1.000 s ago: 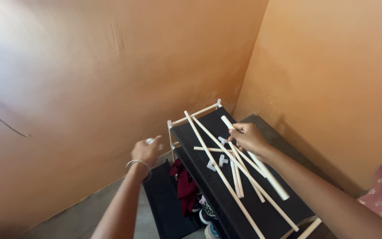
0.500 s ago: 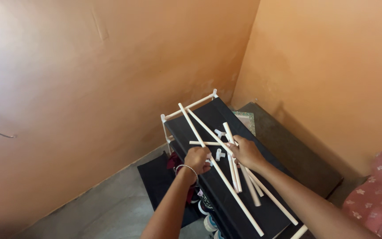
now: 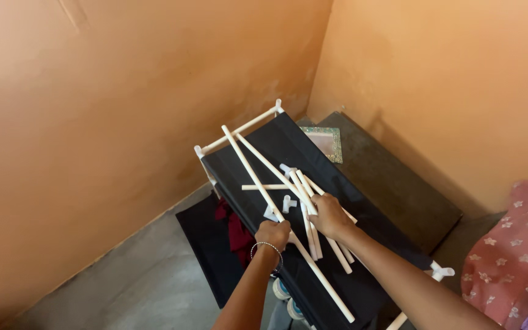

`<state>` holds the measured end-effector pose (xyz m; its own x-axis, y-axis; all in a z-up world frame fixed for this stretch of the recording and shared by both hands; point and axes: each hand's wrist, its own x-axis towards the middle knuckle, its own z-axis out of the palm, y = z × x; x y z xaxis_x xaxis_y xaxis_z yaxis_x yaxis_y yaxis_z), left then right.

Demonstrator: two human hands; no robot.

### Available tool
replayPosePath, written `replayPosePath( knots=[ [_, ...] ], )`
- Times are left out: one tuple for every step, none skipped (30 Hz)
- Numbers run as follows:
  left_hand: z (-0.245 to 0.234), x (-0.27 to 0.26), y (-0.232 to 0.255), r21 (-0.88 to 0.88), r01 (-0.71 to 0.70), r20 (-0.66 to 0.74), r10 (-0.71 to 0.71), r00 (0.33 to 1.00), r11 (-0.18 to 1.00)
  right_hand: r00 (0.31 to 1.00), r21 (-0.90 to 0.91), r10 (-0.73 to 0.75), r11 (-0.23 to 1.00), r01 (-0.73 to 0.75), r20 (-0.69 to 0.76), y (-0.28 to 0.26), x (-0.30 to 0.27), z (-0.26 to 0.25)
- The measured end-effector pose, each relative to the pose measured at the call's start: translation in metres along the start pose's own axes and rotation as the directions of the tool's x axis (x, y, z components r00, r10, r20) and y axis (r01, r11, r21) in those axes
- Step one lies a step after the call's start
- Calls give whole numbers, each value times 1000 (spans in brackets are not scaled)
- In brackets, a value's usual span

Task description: The person disassembles a small white-framed drying rack with a black fabric surface. They remove white plastic rods and connectors from the fabric, placing the parts on the rack surface. The clip ends with the rack partially taken apart and components scattered on the fabric.

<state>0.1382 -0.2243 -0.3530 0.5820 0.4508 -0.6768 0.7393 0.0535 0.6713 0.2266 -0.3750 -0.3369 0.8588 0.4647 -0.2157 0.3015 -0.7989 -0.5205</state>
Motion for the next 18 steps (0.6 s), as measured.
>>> replayPosePath(
  knots=[
    [2,0,-1,-10,21,8,-21,1000,1000,1000,-10,-28,1000,28,-7,-3,-2,-1],
    [4,0,-1,6,-2,-1,2,1000,1000,1000,-30,0,1000,0,-6,-7,-4,-3],
    [6,-1,-1,23,-24,-11,25,1000,999,1000,-51,27,998,-27,-5,-11,-6,-4],
    [9,-1,-1,39,-50,-20,51,999,998,999,-72,53,996,-54,-7,-15,-7,-6],
    [11,-1,0,71,-50,-22,52,998,996,998,-93,67,993,-67,-2,-19,-9,-8],
    [12,0,0,102,-50,-25,53,998,993,997,-115,79,990,-78,2,-22,-9,-10],
    [14,2,-1,133,-51,-28,55,998,990,996,-137,91,987,-90,6,-25,-10,-13],
    [18,3,-2,80,-34,-78,40,996,996,997,-141,80,987,-82,-19,-26,-10,-14],
    [24,5,-4,26,-19,-127,23,992,999,997,-146,69,986,-74,-44,-27,-11,-15],
    [29,8,-5,-28,-9,-176,4,984,1000,996,-151,56,986,-66,-70,-27,-11,-15],
    [33,12,-8,-41,-3,-174,-4,985,999,995,-176,68,981,-80,-70,-26,-10,-16],
    [36,16,-11,-54,4,-173,-13,985,999,994,-201,80,975,-92,-69,-26,-10,-16],
    [39,20,-14,-67,10,-172,-22,985,998,993,-225,91,969,-104,-68,-25,-9,-16],
    [42,24,-17,-59,14,-167,-23,986,998,994,-238,86,966,-99,-65,-24,-8,-16],
    [44,28,-20,-51,17,-162,-25,987,999,995,-251,81,963,-94,-61,-24,-6,-16],
    [46,32,-23,-45,20,-157,-27,987,999,996,-265,75,960,-87,-57,-25,-5,-17],
    [49,35,-25,-35,22,-143,-27,989,999,994,-269,113,957,-111,-7,-26,-4,-17],
    [51,39,-28,-28,23,-131,-27,991,999,988,-275,149,952,-131,43,-27,-3,-18]
  ],
)
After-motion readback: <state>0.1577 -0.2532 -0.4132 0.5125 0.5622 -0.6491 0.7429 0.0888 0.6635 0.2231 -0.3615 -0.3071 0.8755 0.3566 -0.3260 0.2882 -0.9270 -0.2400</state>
